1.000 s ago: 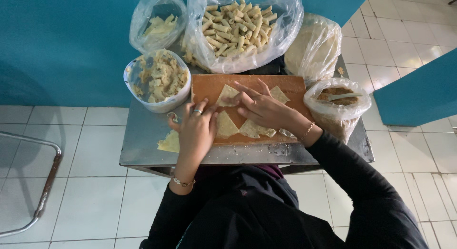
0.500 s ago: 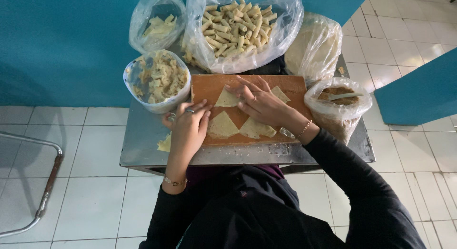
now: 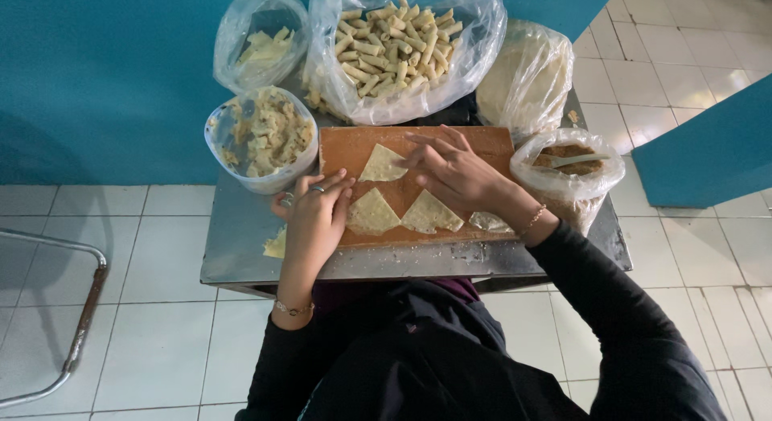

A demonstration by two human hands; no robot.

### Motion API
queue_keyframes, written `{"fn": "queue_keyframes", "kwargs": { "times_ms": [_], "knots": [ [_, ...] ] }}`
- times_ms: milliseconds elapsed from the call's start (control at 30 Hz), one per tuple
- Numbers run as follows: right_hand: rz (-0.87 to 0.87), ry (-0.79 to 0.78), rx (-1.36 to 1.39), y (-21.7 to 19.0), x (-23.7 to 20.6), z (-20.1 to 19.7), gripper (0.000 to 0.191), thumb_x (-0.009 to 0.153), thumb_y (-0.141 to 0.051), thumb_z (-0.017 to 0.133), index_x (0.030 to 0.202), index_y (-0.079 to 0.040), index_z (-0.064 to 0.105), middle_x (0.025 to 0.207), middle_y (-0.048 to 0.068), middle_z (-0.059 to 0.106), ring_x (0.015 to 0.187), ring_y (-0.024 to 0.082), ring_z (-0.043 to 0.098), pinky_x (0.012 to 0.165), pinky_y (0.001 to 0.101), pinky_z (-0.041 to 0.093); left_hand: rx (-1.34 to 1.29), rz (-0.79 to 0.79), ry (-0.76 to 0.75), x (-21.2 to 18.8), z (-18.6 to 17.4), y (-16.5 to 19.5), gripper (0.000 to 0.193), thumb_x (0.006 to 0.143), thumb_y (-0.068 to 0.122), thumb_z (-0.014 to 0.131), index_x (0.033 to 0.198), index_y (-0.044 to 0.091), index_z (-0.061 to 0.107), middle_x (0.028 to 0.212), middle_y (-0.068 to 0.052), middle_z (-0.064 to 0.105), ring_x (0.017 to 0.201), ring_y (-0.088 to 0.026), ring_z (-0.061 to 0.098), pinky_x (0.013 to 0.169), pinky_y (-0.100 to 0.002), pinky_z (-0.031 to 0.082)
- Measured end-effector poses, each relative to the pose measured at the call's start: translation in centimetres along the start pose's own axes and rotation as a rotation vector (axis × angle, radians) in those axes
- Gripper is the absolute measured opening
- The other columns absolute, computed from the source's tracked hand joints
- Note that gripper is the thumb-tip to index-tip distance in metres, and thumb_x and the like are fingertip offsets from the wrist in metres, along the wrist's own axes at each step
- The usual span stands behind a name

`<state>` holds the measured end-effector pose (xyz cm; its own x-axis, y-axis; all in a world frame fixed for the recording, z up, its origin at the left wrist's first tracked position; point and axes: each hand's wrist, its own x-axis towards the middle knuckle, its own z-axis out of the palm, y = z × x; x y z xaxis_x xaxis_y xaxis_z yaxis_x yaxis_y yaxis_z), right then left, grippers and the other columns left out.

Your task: The person sits at a small metal table and spoons brown filling from a plastic bag onto triangular dough wrappers laid on a wooden board, then folds the wrappers over the filling into filled pastries and sets the folded pieces aside. Bags of already rolled dough pieces and a bowl of dough sit on the table.

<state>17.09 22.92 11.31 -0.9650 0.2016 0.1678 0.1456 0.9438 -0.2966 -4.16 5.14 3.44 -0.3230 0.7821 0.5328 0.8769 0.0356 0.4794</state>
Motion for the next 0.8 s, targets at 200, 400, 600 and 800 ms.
{"fn": "queue_keyframes", "kwargs": {
  "times_ms": [200,400,600,800],
  "knots": [
    [-0.031,-0.026,-0.314,-0.5,0.3,2.5,0.057,0.105,-0.046,0.046,0.153,-0.016,0.049,0.133,0.001,0.064,0.15,0.018,0.033,0.121,0.0664,0.007,-0.021,-0.019,-0.035,-0.3,0.0,-0.3,0.022,0.098,0.021,0.064,0.114,0.018,0.078,0.128,0.004,0.073,0.12,-0.022,0.057,0.099,-0.062,0.021],
    [-0.088,0.053,-0.583,-0.3,-0.3,3.0,0.049,0.106,-0.054,0.042,0.129,-0.015,0.061,0.144,-0.005,0.064,0.152,0.015,0.034,0.122,0.0662,0.003,-0.027,-0.018,-0.034,-0.1,0.1,-0.2,0.022,0.1,0.024,0.063,0.115,0.018,0.078,0.128,0.004,0.074,0.121,-0.021,0.057,0.102,-0.061,0.02],
    [-0.034,0.069,-0.691,-0.8,-0.7,3.2,0.061,0.105,-0.064,0.04,0.129,-0.013,0.065,0.133,-0.005,0.066,0.153,0.013,0.034,0.121,0.0686,0.005,-0.031,-0.015,-0.036,0.0,-0.5,0.0,0.023,0.101,0.026,0.062,0.114,0.018,0.079,0.126,0.002,0.074,0.121,-0.022,0.057,0.102,-0.063,0.019],
    [-0.04,-0.063,-0.702,-2.2,-0.8,2.3,0.052,0.1,-0.063,0.047,0.114,-0.016,0.063,0.127,0.0,0.067,0.146,0.015,0.041,0.117,0.0723,0.009,-0.066,-0.014,-0.019,0.1,-0.7,0.0,0.024,0.103,0.028,0.06,0.111,0.017,0.079,0.125,0.003,0.075,0.119,-0.021,0.057,0.104,-0.058,0.019]
  ]
}}
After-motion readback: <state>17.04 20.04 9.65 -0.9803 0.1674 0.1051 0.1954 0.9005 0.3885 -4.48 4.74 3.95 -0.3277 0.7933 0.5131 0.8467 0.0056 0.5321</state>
